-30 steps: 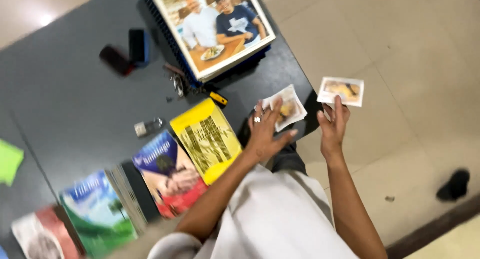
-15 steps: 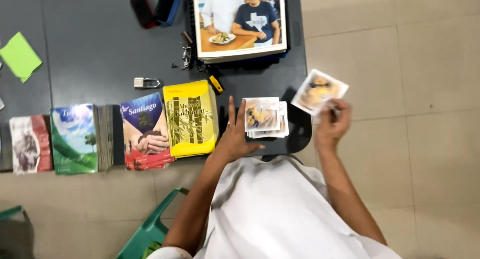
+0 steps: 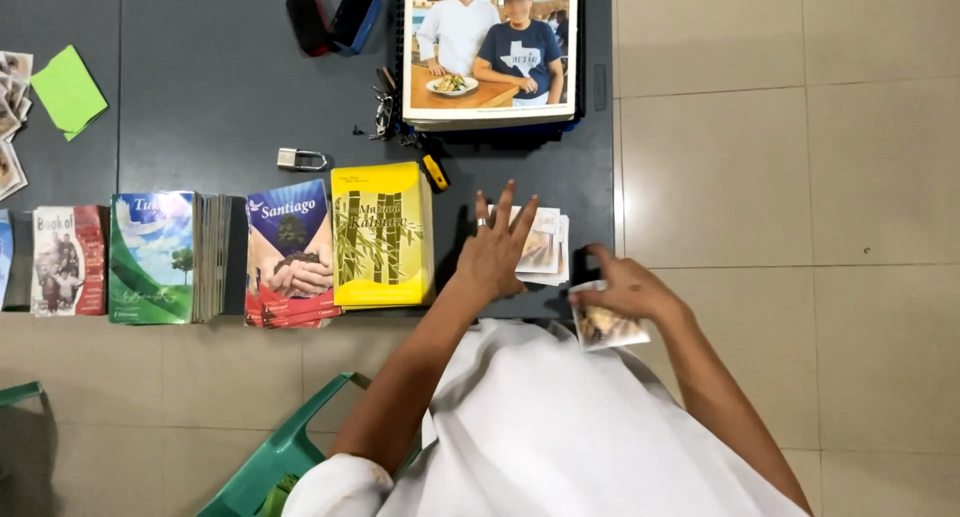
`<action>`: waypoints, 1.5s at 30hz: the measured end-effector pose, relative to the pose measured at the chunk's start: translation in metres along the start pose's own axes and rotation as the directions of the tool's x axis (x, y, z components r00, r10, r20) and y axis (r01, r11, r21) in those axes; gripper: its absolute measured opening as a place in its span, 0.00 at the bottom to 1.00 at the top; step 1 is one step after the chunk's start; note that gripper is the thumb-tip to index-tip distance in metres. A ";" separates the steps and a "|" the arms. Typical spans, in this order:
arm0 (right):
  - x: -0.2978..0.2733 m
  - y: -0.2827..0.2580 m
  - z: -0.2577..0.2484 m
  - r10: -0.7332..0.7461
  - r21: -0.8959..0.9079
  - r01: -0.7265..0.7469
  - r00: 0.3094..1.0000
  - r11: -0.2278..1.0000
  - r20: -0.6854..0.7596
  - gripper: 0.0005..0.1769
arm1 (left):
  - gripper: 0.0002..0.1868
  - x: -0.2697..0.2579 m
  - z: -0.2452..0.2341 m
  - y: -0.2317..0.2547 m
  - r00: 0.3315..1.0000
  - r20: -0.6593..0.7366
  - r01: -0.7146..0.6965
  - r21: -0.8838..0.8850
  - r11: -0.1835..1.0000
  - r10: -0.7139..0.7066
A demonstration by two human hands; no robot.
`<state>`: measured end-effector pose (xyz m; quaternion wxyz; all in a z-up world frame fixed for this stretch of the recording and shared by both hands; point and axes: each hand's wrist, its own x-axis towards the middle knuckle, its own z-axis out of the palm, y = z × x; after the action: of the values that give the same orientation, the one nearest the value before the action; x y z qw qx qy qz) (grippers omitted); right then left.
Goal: Sorting and organizing a stack of small printed cards on a table alongside various magazines.
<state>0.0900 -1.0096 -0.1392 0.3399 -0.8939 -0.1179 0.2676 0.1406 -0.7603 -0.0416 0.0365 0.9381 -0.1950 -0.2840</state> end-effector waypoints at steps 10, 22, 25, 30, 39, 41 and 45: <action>0.007 -0.050 0.007 0.121 -0.219 -0.097 0.988 0.971 0.096 0.54 | 0.60 0.013 0.037 0.017 0.985 -0.170 0.033 0.138 0.990 -0.009; 0.018 -0.076 0.004 0.123 -0.247 -0.138 0.989 0.959 -0.078 0.74 | 0.62 0.025 0.031 0.011 0.999 -0.042 0.009 0.202 0.979 -0.001; 0.016 -0.093 -0.001 0.217 -0.267 -0.229 0.973 0.936 -0.074 0.70 | 0.60 0.019 0.027 0.008 0.997 0.011 -0.075 0.312 0.947 0.075; 0.031 -0.083 0.010 0.124 -0.361 -0.151 0.987 0.920 -0.098 0.61 | 0.47 0.015 0.027 0.001 0.967 -0.101 -0.180 0.370 0.911 0.232; 0.038 -0.092 0.001 0.183 -0.385 -0.182 0.983 0.905 -0.036 0.63 | 0.55 0.023 0.026 -0.010 0.980 -0.036 -0.184 0.191 0.964 0.195; 0.032 -0.099 -0.001 0.178 -0.358 -0.186 0.982 0.915 -0.055 0.61 | 0.54 0.023 0.037 -0.013 0.980 -0.087 -0.168 0.138 0.976 0.181; 0.036 -0.099 0.001 0.200 -0.348 -0.217 0.976 0.912 -0.085 0.63 | 0.57 0.024 0.034 -0.016 0.984 -0.118 -0.132 0.039 0.990 0.136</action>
<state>0.1170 -0.9213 -0.0874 0.1451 -0.9540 -0.0601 0.2552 0.1454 -0.7532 -0.0855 0.0529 0.9387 -0.2596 -0.2206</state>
